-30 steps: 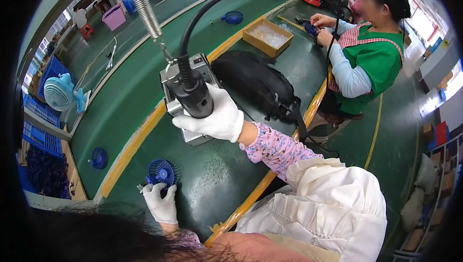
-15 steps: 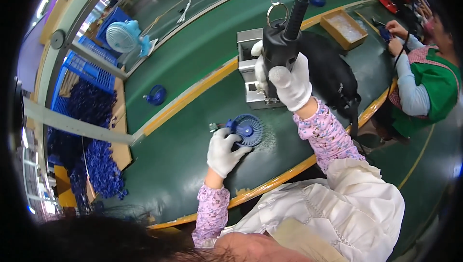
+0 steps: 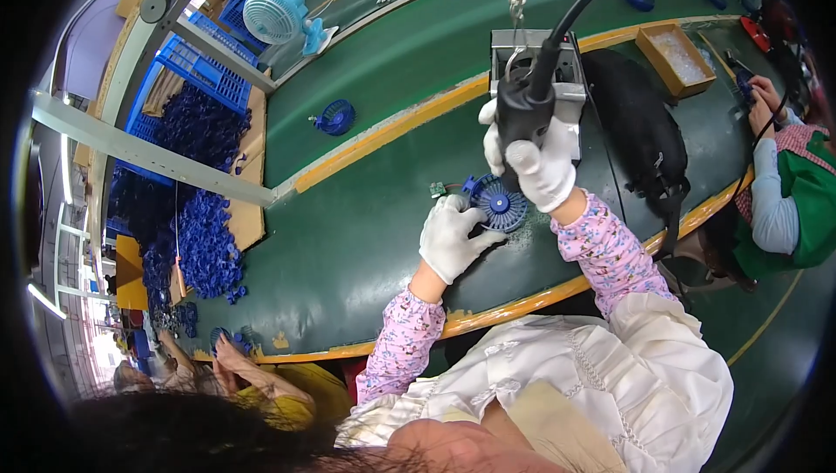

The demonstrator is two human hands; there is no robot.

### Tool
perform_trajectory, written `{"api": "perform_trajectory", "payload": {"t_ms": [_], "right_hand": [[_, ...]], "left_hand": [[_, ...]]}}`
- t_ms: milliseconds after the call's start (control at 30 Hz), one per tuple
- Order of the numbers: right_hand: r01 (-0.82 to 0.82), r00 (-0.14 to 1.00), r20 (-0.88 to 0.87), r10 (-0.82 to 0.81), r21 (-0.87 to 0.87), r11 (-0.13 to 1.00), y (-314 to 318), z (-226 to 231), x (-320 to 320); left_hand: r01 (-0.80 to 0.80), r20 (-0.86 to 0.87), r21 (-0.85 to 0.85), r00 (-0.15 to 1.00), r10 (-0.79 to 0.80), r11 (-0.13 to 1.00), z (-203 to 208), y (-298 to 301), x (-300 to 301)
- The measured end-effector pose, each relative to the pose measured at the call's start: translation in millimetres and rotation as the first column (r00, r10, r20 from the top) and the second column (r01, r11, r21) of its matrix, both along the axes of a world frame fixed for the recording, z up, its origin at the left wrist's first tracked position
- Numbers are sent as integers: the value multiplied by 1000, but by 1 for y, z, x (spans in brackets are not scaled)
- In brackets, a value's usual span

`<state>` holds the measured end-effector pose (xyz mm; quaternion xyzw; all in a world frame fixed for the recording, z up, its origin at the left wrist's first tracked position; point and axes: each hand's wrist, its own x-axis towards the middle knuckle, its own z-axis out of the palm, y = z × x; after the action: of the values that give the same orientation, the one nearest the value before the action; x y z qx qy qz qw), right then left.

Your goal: The person assembles portable fans by placing circuit boards into fan grilles and driving screws into them with an electric screwdriver, then pushing the assembled parts along the workstation.

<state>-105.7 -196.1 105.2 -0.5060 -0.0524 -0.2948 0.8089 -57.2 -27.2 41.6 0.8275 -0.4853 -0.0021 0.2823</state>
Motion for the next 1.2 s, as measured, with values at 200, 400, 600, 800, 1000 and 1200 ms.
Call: {"api": "perform_trajectory", "payload": {"t_ms": [200, 400, 600, 800, 1000, 1200], "right_hand": [[-66, 996, -62, 64, -37, 997, 4, -23, 12], [-143, 985, -114, 133, -90, 986, 4, -34, 17], [-173, 979, -124, 163, -71, 982, 4, -35, 15], [-46, 998, -41, 44, -43, 998, -4, 2, 6], [-93, 994, -52, 91, -41, 995, -5, -17, 15], [-129, 984, -131, 117, -83, 988, 5, -32, 15]], "left_hand": [[-6, -26, -38, 1000, 5, 999, -4, 0, 1], [-28, -81, 30, 996, 30, 999, -7, 1, -1], [-20, -84, 13, 996, 21, 1000, -10, 0, -3], [-13, -58, -18, 998, 12, 1000, -13, 1, -2], [-19, -36, -10, 999, 19, 1000, -10, -2, 1], [-16, -29, -77, 999, 14, 997, -14, 0, -1]]}}
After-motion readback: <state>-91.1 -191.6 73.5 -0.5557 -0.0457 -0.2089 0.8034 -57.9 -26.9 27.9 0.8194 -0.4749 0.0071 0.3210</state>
